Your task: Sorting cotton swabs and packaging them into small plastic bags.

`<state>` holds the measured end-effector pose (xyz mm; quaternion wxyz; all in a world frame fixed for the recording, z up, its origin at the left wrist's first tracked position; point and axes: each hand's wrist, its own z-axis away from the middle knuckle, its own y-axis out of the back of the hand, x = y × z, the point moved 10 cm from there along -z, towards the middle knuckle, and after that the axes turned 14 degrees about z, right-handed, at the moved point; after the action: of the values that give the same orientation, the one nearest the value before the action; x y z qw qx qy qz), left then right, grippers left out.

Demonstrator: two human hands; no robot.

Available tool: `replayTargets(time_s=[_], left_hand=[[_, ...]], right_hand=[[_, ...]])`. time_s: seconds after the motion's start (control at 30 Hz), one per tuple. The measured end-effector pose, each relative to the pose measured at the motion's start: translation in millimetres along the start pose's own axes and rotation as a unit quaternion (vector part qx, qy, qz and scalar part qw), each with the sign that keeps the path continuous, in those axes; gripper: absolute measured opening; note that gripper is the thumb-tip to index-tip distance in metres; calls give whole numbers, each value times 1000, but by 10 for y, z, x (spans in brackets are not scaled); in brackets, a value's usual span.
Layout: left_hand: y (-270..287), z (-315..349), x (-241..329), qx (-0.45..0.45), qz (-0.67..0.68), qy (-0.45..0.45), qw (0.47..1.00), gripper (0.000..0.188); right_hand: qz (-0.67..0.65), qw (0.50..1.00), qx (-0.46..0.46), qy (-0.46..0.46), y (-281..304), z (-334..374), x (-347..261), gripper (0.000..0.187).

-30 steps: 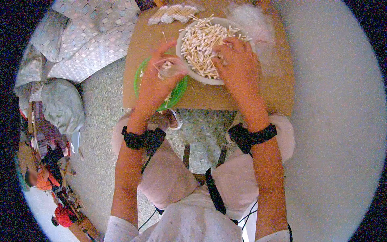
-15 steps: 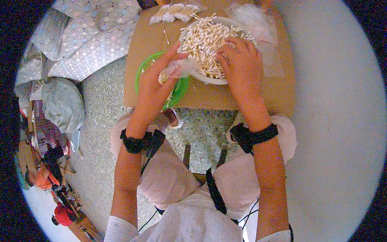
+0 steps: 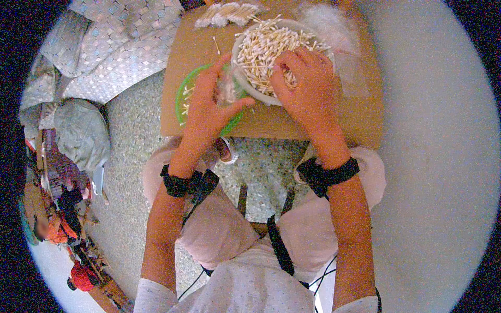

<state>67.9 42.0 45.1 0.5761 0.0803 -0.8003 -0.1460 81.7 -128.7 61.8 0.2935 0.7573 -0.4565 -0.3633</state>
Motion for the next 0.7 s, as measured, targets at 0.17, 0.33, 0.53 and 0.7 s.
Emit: replayTargets(time_s=[0.17, 0.33, 0.53, 0.7], left_hand=[[-221, 33, 168, -81, -83, -53, 992, 89], [-171, -62, 366, -23, -17, -114, 993, 62], [-180, -145, 124, 7, 40, -41, 998, 13], [-260, -138, 239, 0, -37, -135, 990, 12]], right_hand=[[-47, 995, 78, 42, 262, 50, -144, 10], [-54, 989, 110, 81, 373, 68, -227, 10], [-121, 990, 69, -12, 242, 75, -110, 7], [-195, 979, 45, -33, 189, 39, -135, 10]])
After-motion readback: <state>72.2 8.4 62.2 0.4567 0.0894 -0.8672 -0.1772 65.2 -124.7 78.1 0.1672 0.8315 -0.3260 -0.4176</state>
